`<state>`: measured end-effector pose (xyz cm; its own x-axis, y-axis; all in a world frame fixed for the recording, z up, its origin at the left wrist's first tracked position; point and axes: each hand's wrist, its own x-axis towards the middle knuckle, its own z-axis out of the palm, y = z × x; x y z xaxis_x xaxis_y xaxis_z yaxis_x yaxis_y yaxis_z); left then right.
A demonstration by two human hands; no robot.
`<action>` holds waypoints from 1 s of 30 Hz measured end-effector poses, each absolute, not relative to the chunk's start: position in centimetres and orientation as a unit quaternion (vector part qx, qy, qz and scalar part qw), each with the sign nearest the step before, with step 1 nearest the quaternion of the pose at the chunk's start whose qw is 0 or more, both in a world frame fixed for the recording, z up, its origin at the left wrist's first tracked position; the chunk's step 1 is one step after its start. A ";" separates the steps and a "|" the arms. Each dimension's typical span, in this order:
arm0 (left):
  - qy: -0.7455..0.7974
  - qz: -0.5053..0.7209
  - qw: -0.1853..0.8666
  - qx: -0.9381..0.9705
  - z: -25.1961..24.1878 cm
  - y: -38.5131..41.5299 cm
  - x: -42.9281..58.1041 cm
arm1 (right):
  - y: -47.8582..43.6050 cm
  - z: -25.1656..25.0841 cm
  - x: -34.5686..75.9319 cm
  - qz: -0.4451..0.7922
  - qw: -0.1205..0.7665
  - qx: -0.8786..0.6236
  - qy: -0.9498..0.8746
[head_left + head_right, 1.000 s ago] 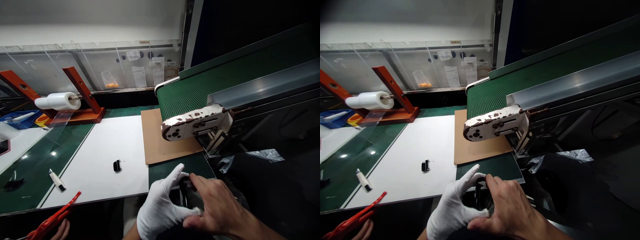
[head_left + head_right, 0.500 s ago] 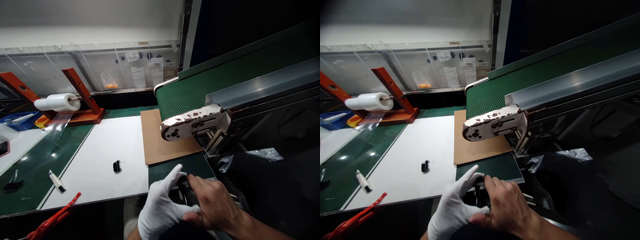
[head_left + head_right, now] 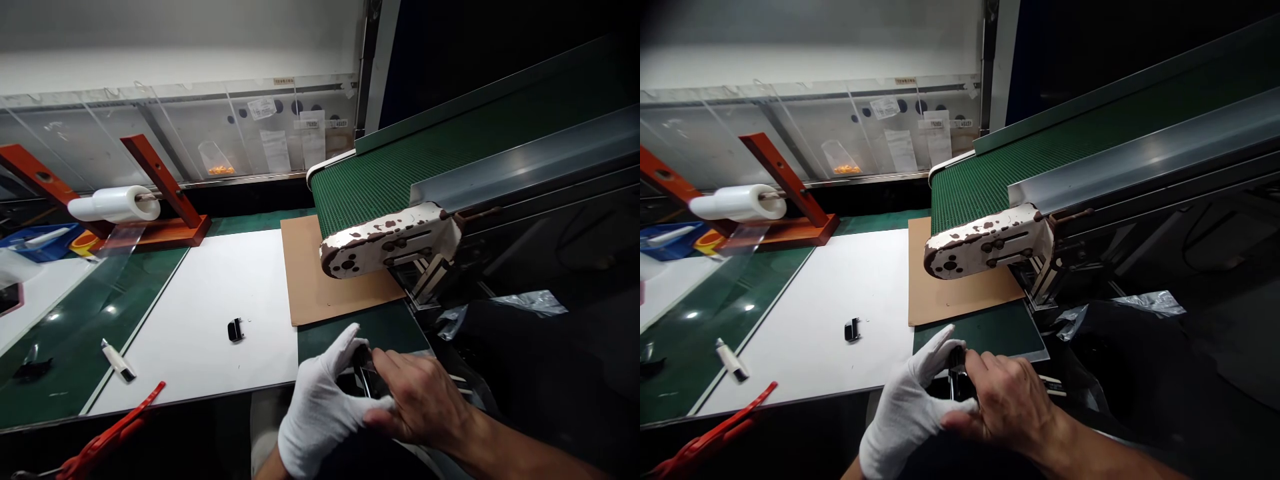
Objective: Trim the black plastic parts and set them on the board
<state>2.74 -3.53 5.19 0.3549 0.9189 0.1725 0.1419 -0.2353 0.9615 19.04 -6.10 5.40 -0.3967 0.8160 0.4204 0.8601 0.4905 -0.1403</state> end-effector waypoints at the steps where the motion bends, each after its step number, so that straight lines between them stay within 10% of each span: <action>1: 0.396 0.407 0.478 0.670 5.3 -3.5 2.7 | -6.1 5.4 19.0 -0.057 0.225 -0.501 -0.834; 30: 0.340 0.467 0.633 0.515 5.8 -4.1 2.6 | -6.1 8.3 17.9 -0.100 0.335 -0.509 -0.786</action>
<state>2.63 -4.05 5.75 0.3329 0.9417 0.0498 -0.2411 0.0339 0.9699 17.90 -6.08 8.25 -0.2562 0.7338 0.6292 0.8681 0.4610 -0.1842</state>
